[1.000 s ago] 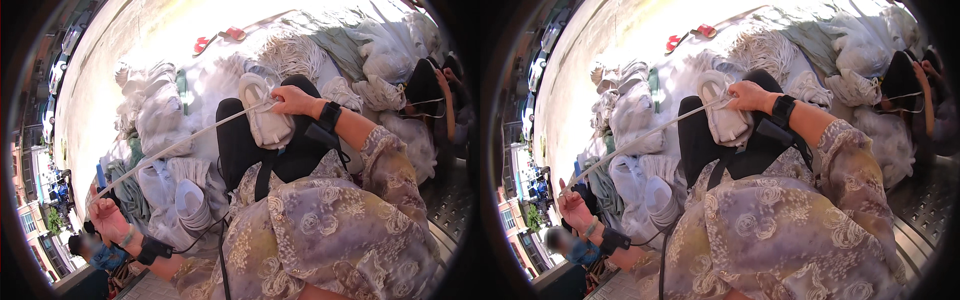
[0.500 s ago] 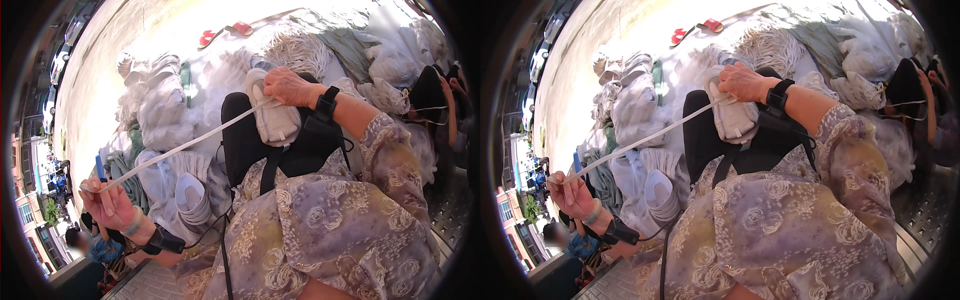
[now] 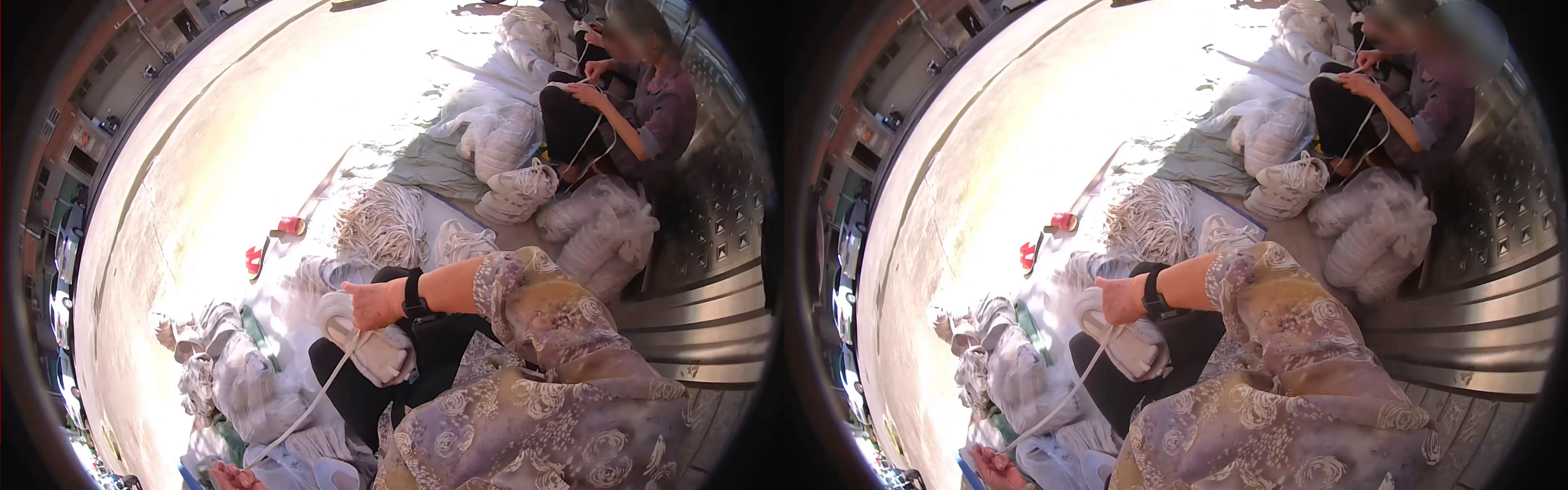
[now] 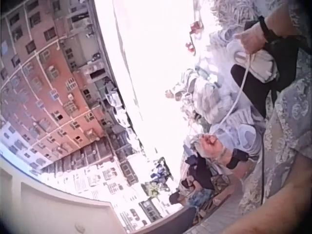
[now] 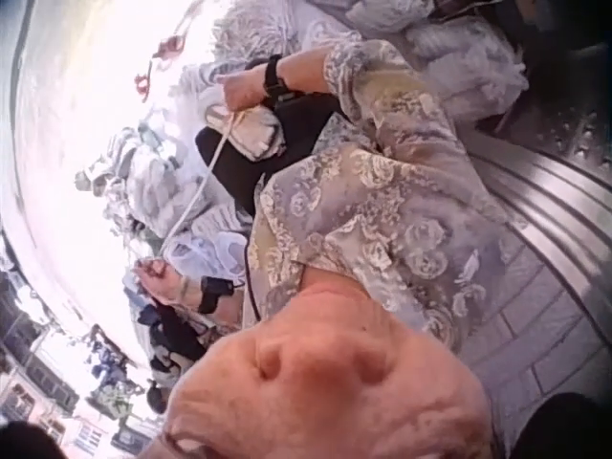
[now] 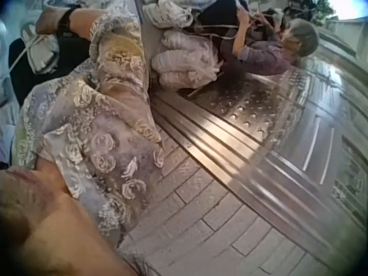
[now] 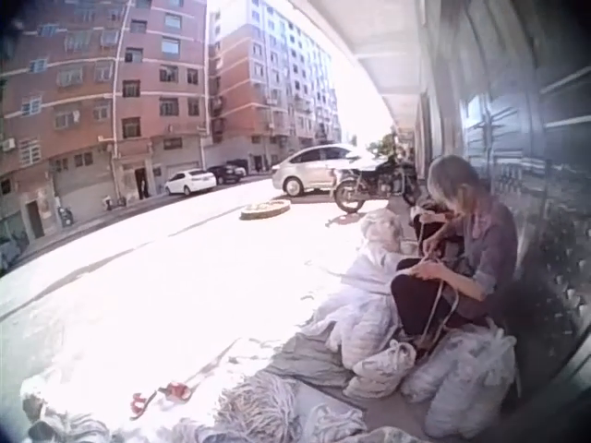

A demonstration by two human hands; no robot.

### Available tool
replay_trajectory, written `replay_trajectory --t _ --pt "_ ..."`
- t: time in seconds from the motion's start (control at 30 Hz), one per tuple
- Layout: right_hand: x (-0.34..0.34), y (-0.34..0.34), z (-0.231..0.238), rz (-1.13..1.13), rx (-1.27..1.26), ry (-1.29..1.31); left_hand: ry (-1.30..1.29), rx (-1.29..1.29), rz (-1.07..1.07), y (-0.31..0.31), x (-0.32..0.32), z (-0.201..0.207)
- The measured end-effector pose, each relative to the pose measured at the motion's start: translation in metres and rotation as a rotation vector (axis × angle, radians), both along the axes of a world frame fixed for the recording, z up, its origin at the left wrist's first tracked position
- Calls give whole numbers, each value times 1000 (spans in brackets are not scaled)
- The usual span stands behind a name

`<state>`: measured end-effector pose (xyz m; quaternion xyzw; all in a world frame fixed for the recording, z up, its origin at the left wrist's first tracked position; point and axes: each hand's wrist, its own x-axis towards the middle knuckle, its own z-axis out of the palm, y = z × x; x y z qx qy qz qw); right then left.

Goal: The recorder is threading and tying laces onto multiple white shoes while sitting on the ground.

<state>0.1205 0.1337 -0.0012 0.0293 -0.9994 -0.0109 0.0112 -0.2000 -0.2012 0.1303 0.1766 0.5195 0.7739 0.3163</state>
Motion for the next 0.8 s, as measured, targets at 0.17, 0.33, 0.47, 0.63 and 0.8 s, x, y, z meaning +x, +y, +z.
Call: replay_trajectory --t 0.17,0.33,0.47,0.63,0.8 --pt "44 21 2 -177 71 27 -57 -106 -163 33 10 -3" --pt "52 36 -6 -693 -115 278 18 -169 8 80 71 20" --pt "34 33 -6 -954 -241 425 -8 -123 3 91 67 17" --pt "29 22 -21 -956 -218 496 22 -113 56 90 49 3" --pt "27 15 -9 -1044 -444 679 -83 -70 105 54 7 -16"
